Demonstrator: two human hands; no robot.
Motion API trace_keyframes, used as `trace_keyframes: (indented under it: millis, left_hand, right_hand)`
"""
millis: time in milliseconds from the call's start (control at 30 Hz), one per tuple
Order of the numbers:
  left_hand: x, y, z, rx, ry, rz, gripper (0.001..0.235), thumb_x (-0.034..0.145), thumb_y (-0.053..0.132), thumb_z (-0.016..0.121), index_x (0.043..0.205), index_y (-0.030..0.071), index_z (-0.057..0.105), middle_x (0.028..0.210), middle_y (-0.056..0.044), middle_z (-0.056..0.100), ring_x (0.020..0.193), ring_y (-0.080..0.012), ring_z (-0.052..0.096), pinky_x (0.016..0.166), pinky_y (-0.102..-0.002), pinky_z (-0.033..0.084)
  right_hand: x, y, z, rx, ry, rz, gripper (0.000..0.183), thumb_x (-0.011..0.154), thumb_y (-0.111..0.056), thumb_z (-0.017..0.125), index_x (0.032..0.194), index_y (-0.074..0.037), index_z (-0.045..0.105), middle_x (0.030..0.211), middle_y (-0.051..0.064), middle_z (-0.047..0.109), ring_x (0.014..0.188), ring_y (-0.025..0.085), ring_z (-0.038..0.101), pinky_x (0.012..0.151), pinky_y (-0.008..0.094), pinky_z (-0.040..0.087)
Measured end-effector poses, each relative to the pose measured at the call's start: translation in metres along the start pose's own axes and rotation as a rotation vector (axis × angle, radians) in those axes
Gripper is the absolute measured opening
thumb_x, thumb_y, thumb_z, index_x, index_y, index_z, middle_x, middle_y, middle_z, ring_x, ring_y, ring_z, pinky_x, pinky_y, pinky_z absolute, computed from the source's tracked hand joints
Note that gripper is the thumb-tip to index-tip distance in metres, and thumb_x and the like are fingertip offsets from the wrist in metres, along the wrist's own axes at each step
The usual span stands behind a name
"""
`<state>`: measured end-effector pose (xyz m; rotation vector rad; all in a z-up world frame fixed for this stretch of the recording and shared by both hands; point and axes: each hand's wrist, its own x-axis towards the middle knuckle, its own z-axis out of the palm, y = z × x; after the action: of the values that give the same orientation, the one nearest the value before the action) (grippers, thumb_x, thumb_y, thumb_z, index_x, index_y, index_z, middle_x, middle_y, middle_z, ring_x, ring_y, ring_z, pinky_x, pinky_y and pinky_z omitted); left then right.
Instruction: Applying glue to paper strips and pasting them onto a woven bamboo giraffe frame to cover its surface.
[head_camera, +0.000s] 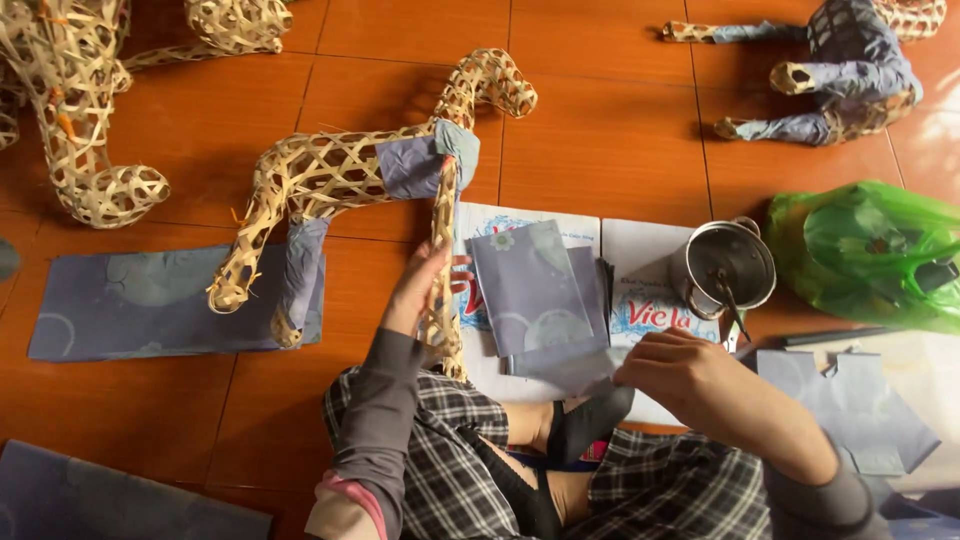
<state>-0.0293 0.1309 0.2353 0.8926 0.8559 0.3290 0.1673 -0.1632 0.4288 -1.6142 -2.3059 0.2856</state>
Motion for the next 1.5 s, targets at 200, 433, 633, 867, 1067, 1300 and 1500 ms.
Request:
trace_keyframes:
  millis: [200, 433, 633, 867, 1067, 1300, 1500]
  left_hand:
    - [0.015, -0.057, 0.036, -0.257, 0.118, 0.191, 0.032, 0.094, 0.027, 0.068, 0.110, 0.008, 0.048, 0.084, -0.014, 0.068, 0.052, -0.0163, 0.065, 0.041, -0.021, 0.055]
    - [-0.017, -0.009, 0.032, -0.102, -0.031, -0.053, 0.075, 0.096, 0.056, 0.055, 0.153, 0.013, 0.032, 0.155, -0.027, 0.023, 0.133, -0.0387, 0.037, 0.107, -0.051, 0.029]
    - [0.011, -0.001, -0.031, -0.506, 0.082, -0.119, 0.088, 0.083, 0.073, 0.052, 0.144, 0.011, 0.042, 0.147, -0.023, 0.033, 0.135, -0.0391, 0.035, 0.113, -0.054, 0.023]
    - [0.056, -0.028, -0.091, -0.720, 0.219, 0.094, 0.082, 0.087, 0.073, 0.048, 0.130, 0.004, 0.059, 0.127, -0.022, 0.063, 0.110, -0.0359, 0.064, 0.097, -0.050, 0.050]
    - [0.096, -0.058, -0.110, -0.454, 0.371, 0.273, 0.011, 0.093, 0.017, 0.070, 0.091, 0.006, 0.066, 0.082, -0.011, 0.072, 0.075, -0.0212, 0.073, 0.067, -0.032, 0.061]
    - [0.103, -0.063, -0.114, -0.408, 0.313, 0.223, 0.016, 0.093, 0.015, 0.069, 0.084, 0.003, 0.066, 0.076, -0.015, 0.072, 0.069, -0.0242, 0.074, 0.062, -0.033, 0.061]
    - [0.109, -0.076, -0.120, -0.400, 0.317, 0.159, 0.016, 0.094, 0.014, 0.069, 0.084, 0.001, 0.069, 0.077, -0.018, 0.073, 0.069, -0.0275, 0.075, 0.062, -0.036, 0.061]
  right_hand:
    - [0.069, 0.034, -0.010, 0.657, -0.061, 0.250, 0.009, 0.085, -0.010, 0.069, 0.087, -0.007, 0.077, 0.069, 0.009, 0.078, 0.066, 0.017, 0.074, 0.062, 0.039, 0.059]
    - [0.183, 0.145, 0.155, 0.618, 0.018, 0.725, 0.026, 0.091, -0.035, 0.070, 0.098, -0.011, 0.075, 0.076, 0.009, 0.070, 0.070, 0.023, 0.064, 0.064, 0.036, 0.047]
    - [0.260, 0.238, 0.254, 0.697, 0.387, 0.835, 0.015, 0.092, -0.037, 0.067, 0.101, -0.026, 0.074, 0.069, 0.002, 0.065, 0.067, 0.016, 0.062, 0.063, 0.033, 0.049]
    - [0.305, 0.297, 0.275, 0.678, 0.616, 0.893, 0.017, 0.095, -0.027, 0.062, 0.104, -0.018, 0.074, 0.066, 0.006, 0.061, 0.066, 0.017, 0.057, 0.063, 0.035, 0.050]
    - [0.318, 0.315, 0.288, 0.677, 0.552, 0.960, 0.019, 0.095, -0.034, 0.064, 0.103, -0.018, 0.071, 0.066, 0.005, 0.061, 0.068, 0.020, 0.059, 0.064, 0.037, 0.049]
    - [0.323, 0.310, 0.277, 0.592, 0.439, 1.060, 0.031, 0.095, -0.045, 0.059, 0.107, -0.017, 0.065, 0.079, 0.013, 0.071, 0.084, 0.033, 0.070, 0.074, 0.046, 0.054]
    - [0.307, 0.269, 0.248, -0.052, 0.464, 0.787, 0.015, 0.096, -0.016, 0.058, 0.109, -0.014, 0.063, 0.091, 0.013, 0.059, 0.093, 0.038, 0.064, 0.076, 0.048, 0.054]
